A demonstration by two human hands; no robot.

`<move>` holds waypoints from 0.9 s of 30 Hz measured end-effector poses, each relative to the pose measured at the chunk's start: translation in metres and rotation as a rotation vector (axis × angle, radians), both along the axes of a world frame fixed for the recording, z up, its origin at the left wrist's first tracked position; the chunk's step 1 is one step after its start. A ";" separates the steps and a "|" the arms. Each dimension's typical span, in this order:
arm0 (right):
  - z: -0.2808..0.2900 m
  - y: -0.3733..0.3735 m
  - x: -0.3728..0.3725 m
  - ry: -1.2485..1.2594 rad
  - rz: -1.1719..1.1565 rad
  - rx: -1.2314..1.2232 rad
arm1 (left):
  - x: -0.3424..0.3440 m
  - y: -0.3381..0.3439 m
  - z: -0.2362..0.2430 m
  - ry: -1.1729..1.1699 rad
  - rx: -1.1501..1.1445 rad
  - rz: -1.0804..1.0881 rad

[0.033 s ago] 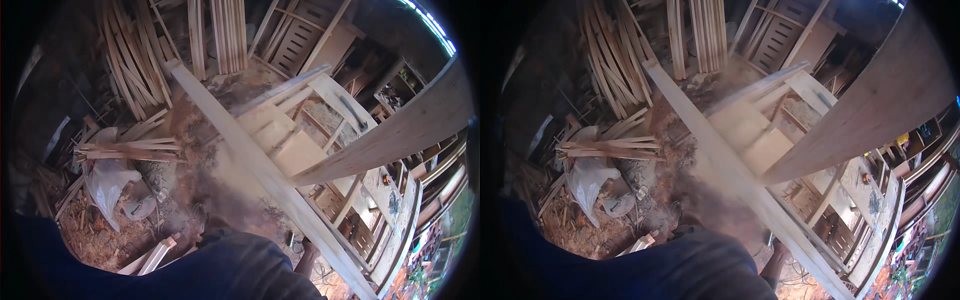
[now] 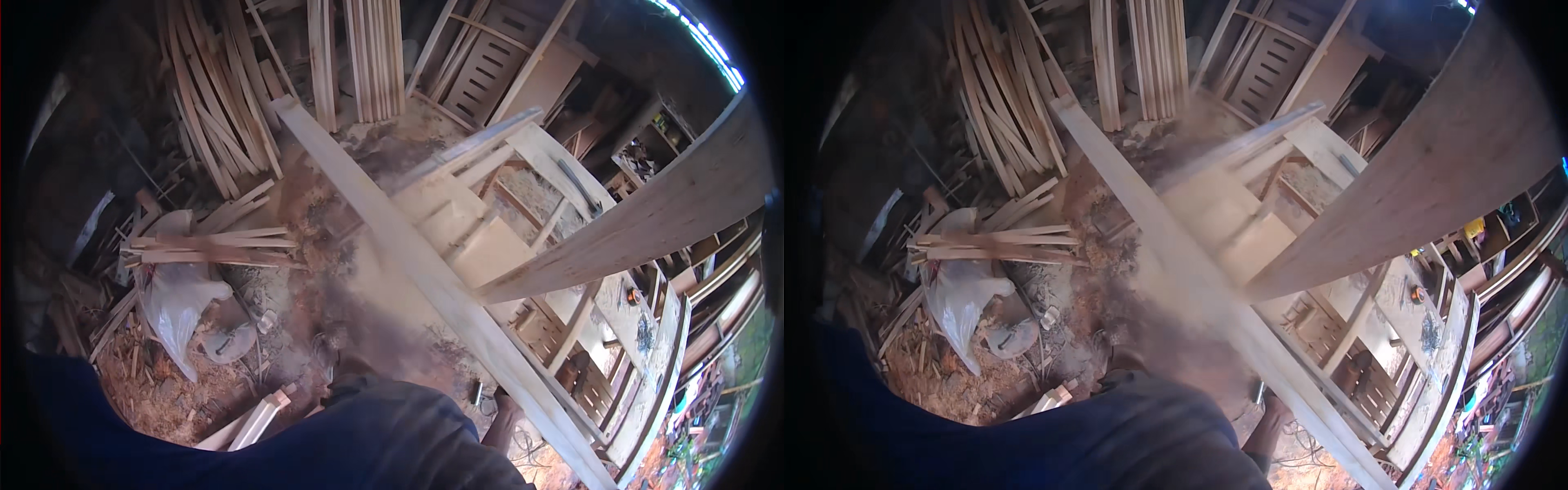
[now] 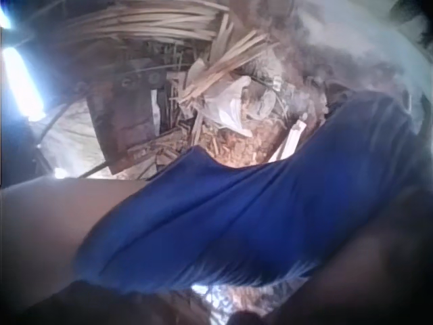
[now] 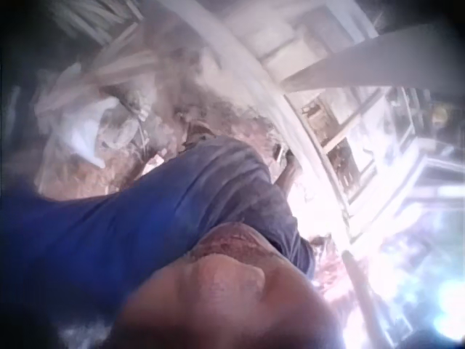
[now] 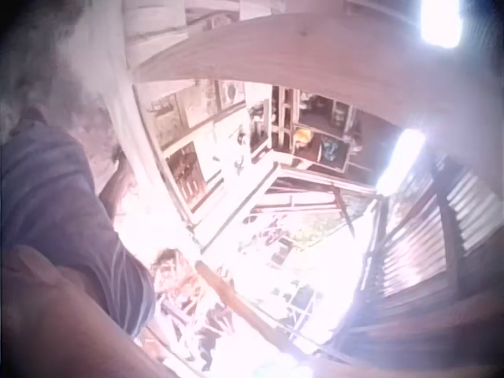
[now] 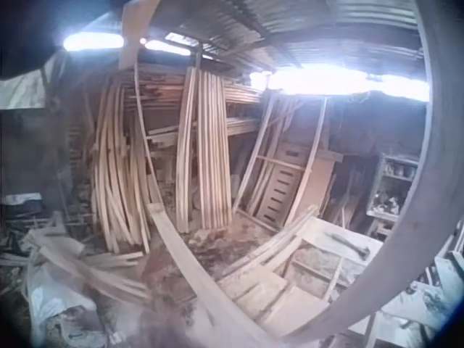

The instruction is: The person sands the edges of a wooden frame with an angle grinder and hammers wooden strips onto the structure using a hammer and nails.

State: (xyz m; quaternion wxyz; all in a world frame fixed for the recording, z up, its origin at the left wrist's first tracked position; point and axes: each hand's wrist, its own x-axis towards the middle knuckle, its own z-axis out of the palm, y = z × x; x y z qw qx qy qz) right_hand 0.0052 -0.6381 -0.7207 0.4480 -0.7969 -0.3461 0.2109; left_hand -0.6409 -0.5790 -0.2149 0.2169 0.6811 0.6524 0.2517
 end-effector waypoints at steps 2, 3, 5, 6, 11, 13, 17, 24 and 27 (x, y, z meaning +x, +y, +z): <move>-0.021 0.017 -0.010 -0.321 0.111 -0.007 | -0.036 0.033 -0.024 -0.050 -0.030 -0.026; -0.011 0.039 -0.040 -0.338 0.118 -0.087 | -0.060 0.044 -0.029 -0.048 -0.047 -0.009; 0.012 0.084 -0.097 -0.265 0.011 -0.242 | -0.105 0.078 -0.038 -0.049 -0.062 -0.022; 0.030 0.110 -0.137 -0.204 -0.039 -0.313 | -0.129 0.096 -0.039 -0.041 -0.066 -0.022; 0.114 0.209 -0.287 -0.055 -0.199 -0.496 | -0.250 0.189 0.007 -0.019 0.060 -0.014; 0.138 0.230 -0.320 -0.038 -0.269 -0.525 | -0.283 0.238 0.015 -0.027 0.117 -0.048; 0.160 0.269 -0.373 -0.028 -0.347 -0.571 | -0.336 0.319 0.015 -0.039 0.171 -0.060; 0.175 0.329 -0.421 -0.005 -0.510 -0.615 | -0.367 0.472 0.014 -0.045 0.239 -0.137; 0.189 0.352 -0.438 0.010 -0.604 -0.629 | -0.365 0.552 0.027 -0.043 0.313 -0.196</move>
